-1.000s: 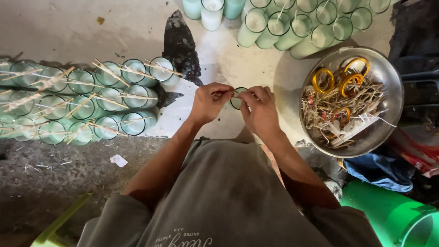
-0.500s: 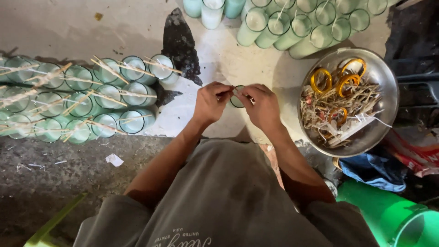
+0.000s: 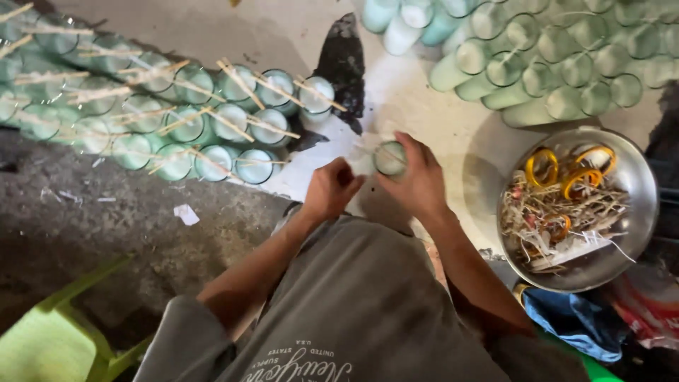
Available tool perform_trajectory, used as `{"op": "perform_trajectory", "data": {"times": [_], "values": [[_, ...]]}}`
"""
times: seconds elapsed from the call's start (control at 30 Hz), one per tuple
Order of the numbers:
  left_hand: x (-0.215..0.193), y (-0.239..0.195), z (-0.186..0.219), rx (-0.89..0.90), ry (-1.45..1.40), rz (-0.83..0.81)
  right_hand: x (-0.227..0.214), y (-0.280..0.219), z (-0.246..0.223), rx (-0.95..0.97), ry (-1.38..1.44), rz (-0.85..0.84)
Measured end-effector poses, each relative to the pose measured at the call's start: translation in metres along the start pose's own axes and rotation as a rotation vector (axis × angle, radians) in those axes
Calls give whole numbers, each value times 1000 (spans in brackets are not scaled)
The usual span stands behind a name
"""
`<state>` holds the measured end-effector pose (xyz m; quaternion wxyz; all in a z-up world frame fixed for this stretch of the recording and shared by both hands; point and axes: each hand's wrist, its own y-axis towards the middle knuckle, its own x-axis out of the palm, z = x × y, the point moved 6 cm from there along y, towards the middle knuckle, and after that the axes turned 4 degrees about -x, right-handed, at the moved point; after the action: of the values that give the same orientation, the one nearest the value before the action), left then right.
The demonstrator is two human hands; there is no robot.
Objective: The person repeatedly picks up small glass containers filled with white wax, inserts wicks into the center, and places the finished candles into a tray. The process is continuous and methodical, with the person handling each container individually.
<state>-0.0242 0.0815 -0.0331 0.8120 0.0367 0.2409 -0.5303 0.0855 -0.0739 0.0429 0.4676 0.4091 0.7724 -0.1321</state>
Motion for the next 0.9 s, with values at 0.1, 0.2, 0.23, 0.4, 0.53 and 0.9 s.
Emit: {"op": "perform_trajectory", "data": {"times": [0.1,0.2,0.23,0.4,0.53,0.9], "values": [[-2,-9,-52,-152,54,-55,46,26,-23,-25,86,-7],[-18,-11,-49,-203,-26,-35,60,45,-62,-104,69,5],[-21,-12,-52,-204,-32,-28,66,46,-66,-112,67,1],[-34,-17,-61,-285,-38,-87,94,47,-75,-95,134,40],[-31,-21,-74,-248,-29,-141,98,47,-85,-194,164,85],[43,-16,-91,-12,389,-447,59,24,-57,-197,333,279]]}}
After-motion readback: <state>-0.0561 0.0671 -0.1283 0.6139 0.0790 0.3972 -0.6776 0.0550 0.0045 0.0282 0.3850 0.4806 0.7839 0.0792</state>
